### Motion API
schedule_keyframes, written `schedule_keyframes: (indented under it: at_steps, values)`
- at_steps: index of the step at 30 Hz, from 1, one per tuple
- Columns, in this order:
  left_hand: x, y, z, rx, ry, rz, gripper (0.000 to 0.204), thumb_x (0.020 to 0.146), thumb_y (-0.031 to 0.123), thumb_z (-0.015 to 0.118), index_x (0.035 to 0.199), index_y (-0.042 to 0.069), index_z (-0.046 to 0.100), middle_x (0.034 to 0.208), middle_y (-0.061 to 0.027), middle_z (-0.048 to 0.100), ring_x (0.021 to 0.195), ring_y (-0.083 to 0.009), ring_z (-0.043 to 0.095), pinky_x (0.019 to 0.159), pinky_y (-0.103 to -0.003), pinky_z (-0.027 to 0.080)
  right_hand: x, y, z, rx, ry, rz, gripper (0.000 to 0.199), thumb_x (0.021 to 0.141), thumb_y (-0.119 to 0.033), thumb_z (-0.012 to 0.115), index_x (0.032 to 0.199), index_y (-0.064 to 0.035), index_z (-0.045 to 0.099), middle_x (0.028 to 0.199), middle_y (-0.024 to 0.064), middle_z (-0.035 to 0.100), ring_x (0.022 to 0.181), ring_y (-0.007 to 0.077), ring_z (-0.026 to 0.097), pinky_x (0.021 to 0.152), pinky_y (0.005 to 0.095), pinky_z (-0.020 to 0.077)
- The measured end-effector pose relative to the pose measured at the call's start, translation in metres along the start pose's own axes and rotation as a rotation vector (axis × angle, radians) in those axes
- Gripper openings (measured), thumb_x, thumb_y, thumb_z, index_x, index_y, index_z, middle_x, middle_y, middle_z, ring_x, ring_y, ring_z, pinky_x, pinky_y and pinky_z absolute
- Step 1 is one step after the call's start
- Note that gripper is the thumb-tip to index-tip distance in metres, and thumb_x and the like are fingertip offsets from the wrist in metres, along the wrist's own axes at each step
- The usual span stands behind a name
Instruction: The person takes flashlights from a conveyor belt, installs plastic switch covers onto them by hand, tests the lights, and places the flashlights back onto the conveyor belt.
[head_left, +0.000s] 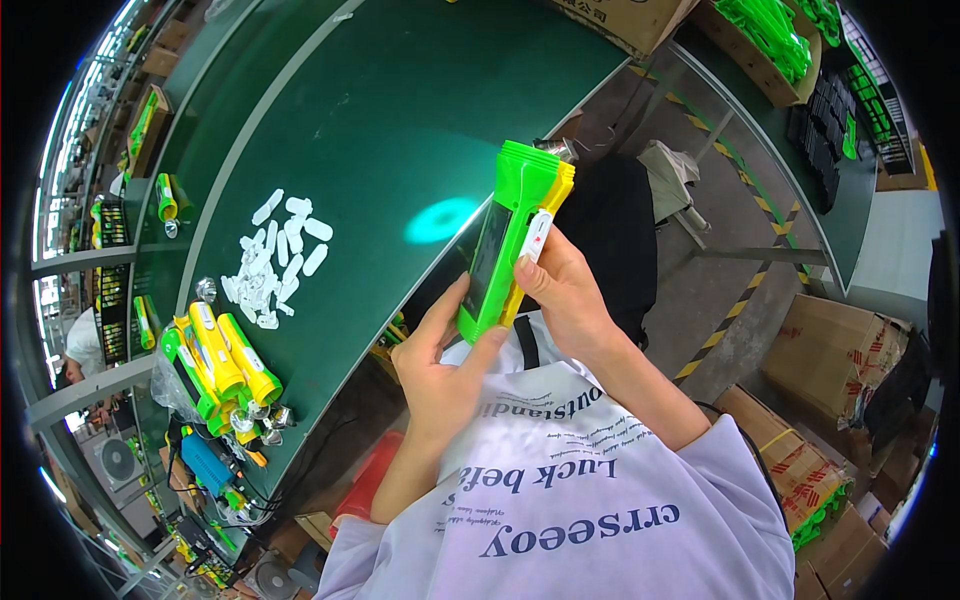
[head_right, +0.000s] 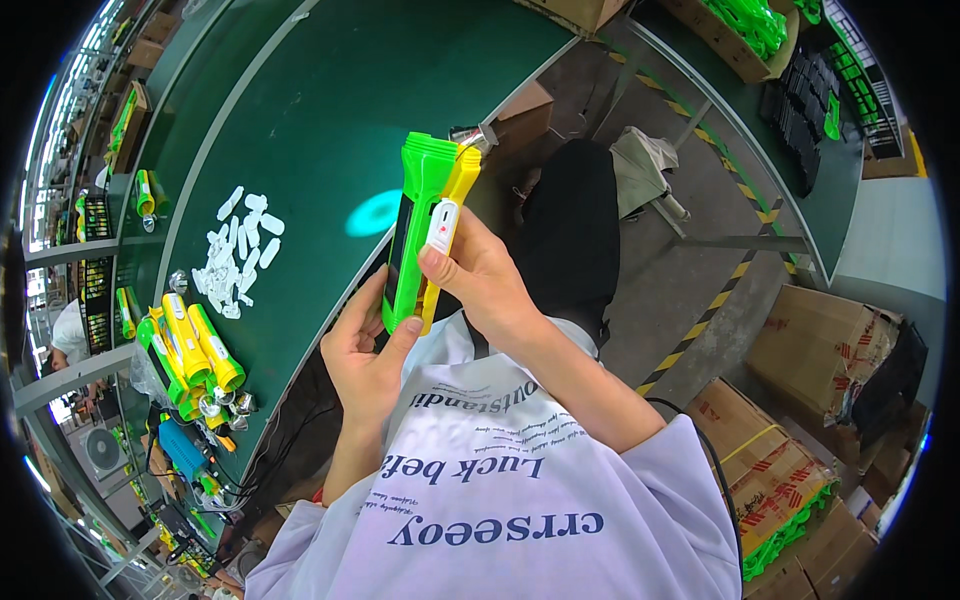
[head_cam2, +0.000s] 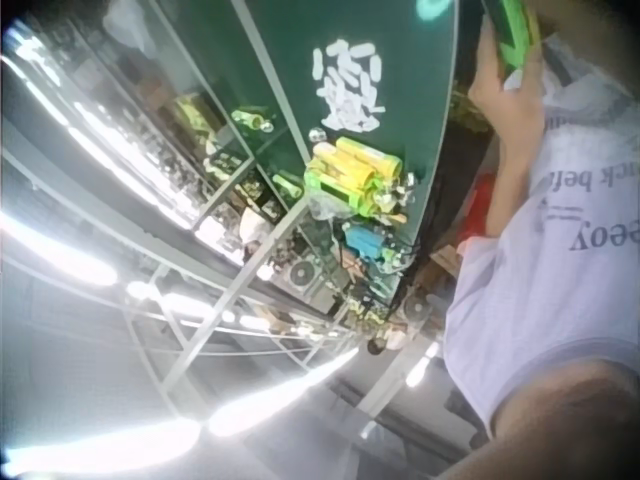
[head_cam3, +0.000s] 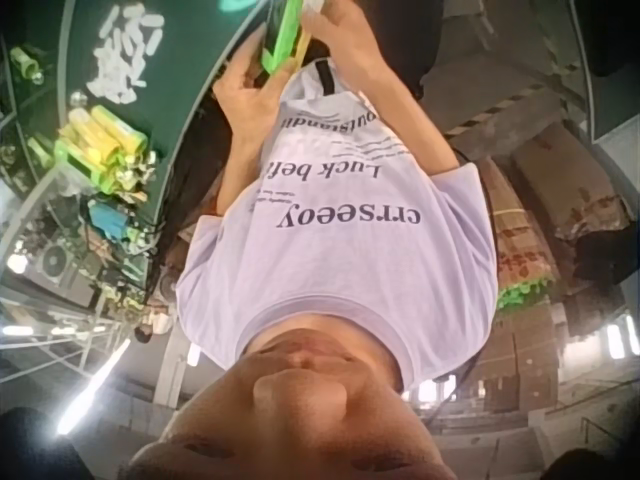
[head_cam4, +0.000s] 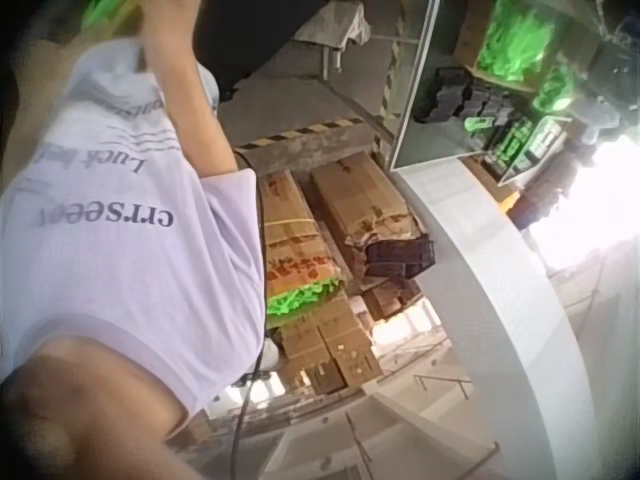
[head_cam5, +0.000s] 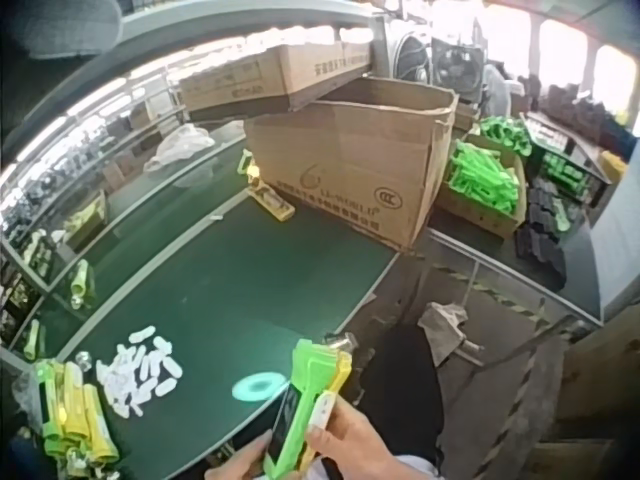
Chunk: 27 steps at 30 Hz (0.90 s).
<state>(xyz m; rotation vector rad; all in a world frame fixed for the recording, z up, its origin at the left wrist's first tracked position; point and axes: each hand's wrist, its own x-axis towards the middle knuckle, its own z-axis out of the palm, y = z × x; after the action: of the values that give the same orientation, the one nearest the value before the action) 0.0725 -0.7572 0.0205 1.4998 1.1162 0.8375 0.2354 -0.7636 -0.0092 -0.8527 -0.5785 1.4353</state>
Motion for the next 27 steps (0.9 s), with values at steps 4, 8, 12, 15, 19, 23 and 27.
schedule_keyframes:
  at_steps: [4,8,12,15,19,23,27]
  values:
    - [-0.001,0.003,0.002,-0.002,-0.019,-0.055,0.057,0.081,-0.004,0.075,0.132,-0.013,0.051,0.121,-0.0218,0.065,0.111,-0.0236,0.065,0.099,-0.035,0.049,0.000,0.000,-0.002,-0.007,-0.013,0.004,0.061,0.095,-0.038,0.065,0.139,-0.0039,0.042,0.118,0.0041,0.056,0.108,0.0125,0.054,0.096,0.0310,0.0466]
    - [-0.002,0.001,0.006,0.035,0.005,-0.031,0.060,0.079,-0.005,0.077,0.133,-0.012,0.050,0.121,-0.0216,0.065,0.111,-0.0233,0.065,0.099,-0.035,0.049,0.000,-0.001,-0.001,0.000,-0.029,0.034,0.058,0.097,-0.036,0.064,0.139,-0.0039,0.042,0.118,0.0033,0.056,0.108,0.0117,0.053,0.096,0.0307,0.0459]
    - [0.000,-0.003,0.010,0.217,0.043,0.058,0.060,0.078,-0.004,0.078,0.131,-0.012,0.052,0.119,-0.0216,0.066,0.107,-0.0229,0.066,0.097,-0.034,0.051,0.003,0.000,-0.002,-0.019,-0.042,0.050,0.053,0.099,-0.036,0.059,0.139,-0.0037,0.043,0.117,0.0020,0.056,0.107,0.0105,0.052,0.096,0.0296,0.0439]
    - [0.001,-0.007,0.010,0.325,0.060,0.149,0.059,0.078,-0.003,0.079,0.131,-0.012,0.054,0.117,-0.0214,0.067,0.105,-0.0217,0.067,0.094,-0.033,0.052,0.003,0.000,-0.002,-0.007,-0.038,0.067,0.053,0.101,-0.037,0.055,0.140,-0.0040,0.042,0.117,0.0015,0.056,0.107,0.0098,0.052,0.096,0.0288,0.0431]
    - [0.000,-0.011,0.012,0.202,0.107,0.149,0.061,0.076,-0.001,0.081,0.131,-0.010,0.055,0.115,-0.0207,0.068,0.101,-0.0199,0.068,0.091,-0.031,0.053,0.001,0.001,0.001,-0.053,-0.067,0.064,0.053,0.103,-0.039,0.050,0.143,-0.0050,0.039,0.114,0.0001,0.055,0.105,0.0091,0.051,0.096,0.0282,0.0425]
    - [0.002,-0.006,0.010,0.274,0.076,0.131,0.060,0.076,0.000,0.081,0.130,-0.010,0.056,0.111,-0.0199,0.070,0.099,-0.0192,0.068,0.090,-0.031,0.053,0.000,0.001,0.002,-0.130,-0.073,0.070,0.055,0.104,-0.039,0.046,0.146,-0.0057,0.033,0.115,-0.0001,0.053,0.106,0.0085,0.048,0.097,0.0281,0.0408]
    - [0.001,-0.005,0.014,0.322,0.058,0.117,0.061,0.074,0.000,0.082,0.129,-0.009,0.057,0.107,-0.0189,0.071,0.097,-0.0176,0.069,0.087,-0.030,0.053,0.000,0.000,0.007,-0.030,-0.019,0.055,0.051,0.106,-0.033,0.044,0.147,-0.0062,0.028,0.121,0.0010,0.047,0.110,0.0080,0.044,0.099,0.0272,0.0383]
